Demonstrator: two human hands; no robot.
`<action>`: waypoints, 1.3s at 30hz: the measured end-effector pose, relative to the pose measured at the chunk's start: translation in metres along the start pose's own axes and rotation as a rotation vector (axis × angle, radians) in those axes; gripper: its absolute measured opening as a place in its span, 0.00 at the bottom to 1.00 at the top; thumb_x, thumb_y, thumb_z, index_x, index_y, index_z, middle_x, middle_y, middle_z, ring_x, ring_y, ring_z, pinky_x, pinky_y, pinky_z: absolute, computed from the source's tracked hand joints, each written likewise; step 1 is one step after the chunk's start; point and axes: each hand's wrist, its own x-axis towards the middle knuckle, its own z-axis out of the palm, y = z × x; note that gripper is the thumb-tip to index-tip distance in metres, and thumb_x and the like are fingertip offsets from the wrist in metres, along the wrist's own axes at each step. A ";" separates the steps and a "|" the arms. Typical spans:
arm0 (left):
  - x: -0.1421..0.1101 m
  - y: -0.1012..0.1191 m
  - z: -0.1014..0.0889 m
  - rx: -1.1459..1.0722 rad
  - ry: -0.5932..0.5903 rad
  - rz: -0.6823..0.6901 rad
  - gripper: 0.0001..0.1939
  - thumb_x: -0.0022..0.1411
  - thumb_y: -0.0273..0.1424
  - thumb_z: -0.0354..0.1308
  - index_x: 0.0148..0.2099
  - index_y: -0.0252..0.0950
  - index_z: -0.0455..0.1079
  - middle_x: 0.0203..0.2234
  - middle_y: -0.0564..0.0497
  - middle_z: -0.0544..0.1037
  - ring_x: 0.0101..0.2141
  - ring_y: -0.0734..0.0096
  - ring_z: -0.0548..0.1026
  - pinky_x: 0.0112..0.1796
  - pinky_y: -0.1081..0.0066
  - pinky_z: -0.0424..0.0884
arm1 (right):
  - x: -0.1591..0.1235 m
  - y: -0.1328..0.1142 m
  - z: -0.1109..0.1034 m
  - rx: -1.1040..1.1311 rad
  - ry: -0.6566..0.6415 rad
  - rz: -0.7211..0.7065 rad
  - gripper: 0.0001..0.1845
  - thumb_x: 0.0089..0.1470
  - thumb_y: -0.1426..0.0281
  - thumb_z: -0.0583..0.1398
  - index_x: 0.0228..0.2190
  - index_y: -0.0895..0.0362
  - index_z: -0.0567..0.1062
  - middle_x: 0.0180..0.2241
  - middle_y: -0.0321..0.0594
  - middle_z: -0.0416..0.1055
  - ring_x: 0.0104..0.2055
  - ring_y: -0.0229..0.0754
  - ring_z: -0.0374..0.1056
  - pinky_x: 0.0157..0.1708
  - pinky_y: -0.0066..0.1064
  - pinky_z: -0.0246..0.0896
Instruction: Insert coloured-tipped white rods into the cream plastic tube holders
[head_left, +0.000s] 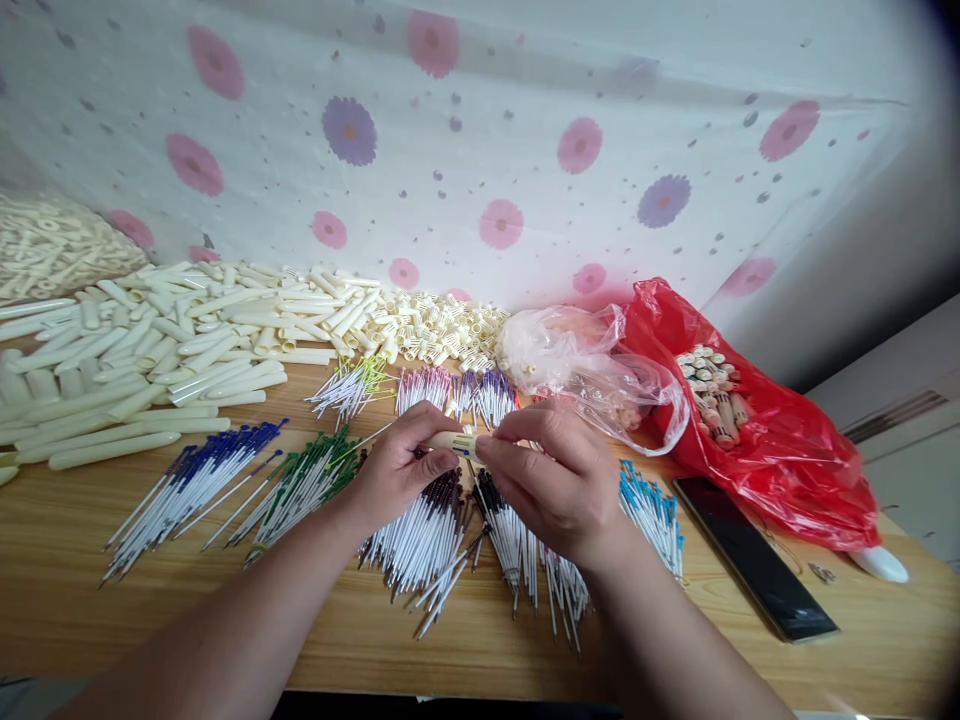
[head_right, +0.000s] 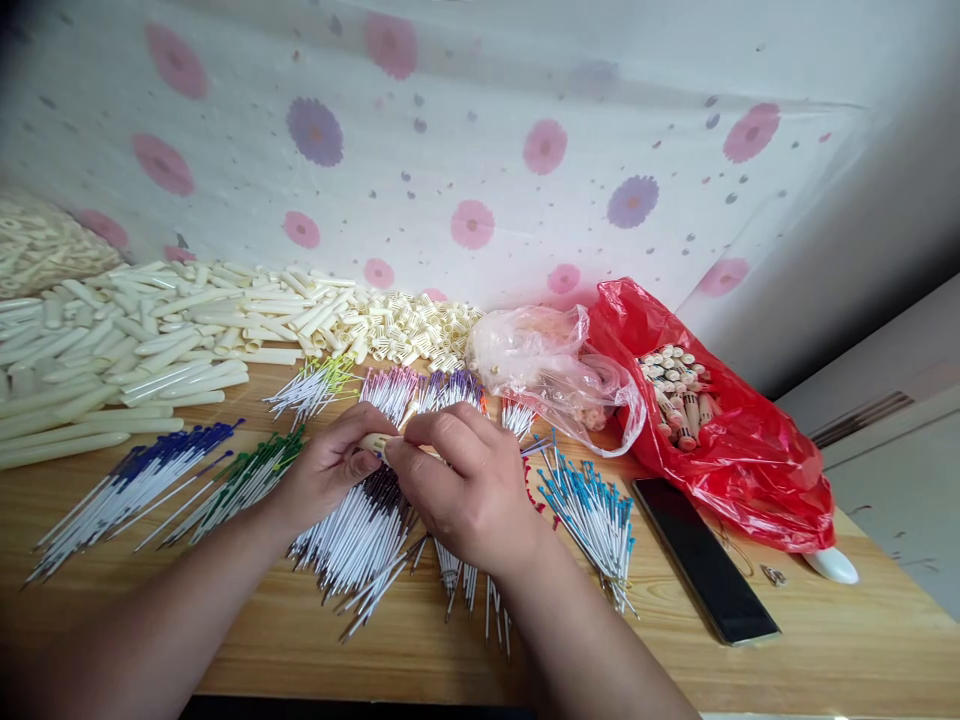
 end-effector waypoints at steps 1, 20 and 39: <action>0.000 0.001 0.000 0.008 0.013 0.002 0.24 0.59 0.52 0.50 0.38 0.37 0.72 0.29 0.51 0.68 0.32 0.68 0.68 0.33 0.69 0.64 | -0.001 0.000 0.001 -0.010 0.012 -0.008 0.10 0.54 0.77 0.60 0.38 0.52 0.72 0.33 0.38 0.71 0.33 0.38 0.66 0.30 0.31 0.64; -0.003 0.000 -0.007 0.561 0.295 0.111 0.19 0.60 0.47 0.53 0.38 0.36 0.73 0.31 0.48 0.69 0.33 0.63 0.69 0.35 0.64 0.67 | -0.006 -0.012 0.043 0.928 0.287 0.933 0.02 0.49 0.70 0.64 0.27 0.53 0.78 0.38 0.39 0.69 0.42 0.40 0.67 0.43 0.37 0.64; -0.018 0.039 0.021 -0.538 -0.416 -0.098 0.29 0.44 0.56 0.62 0.25 0.33 0.64 0.16 0.58 0.64 0.18 0.80 0.58 0.20 0.76 0.52 | 0.029 0.026 0.129 0.222 -0.777 0.110 0.09 0.58 0.73 0.56 0.34 0.57 0.77 0.35 0.43 0.73 0.38 0.39 0.67 0.39 0.30 0.62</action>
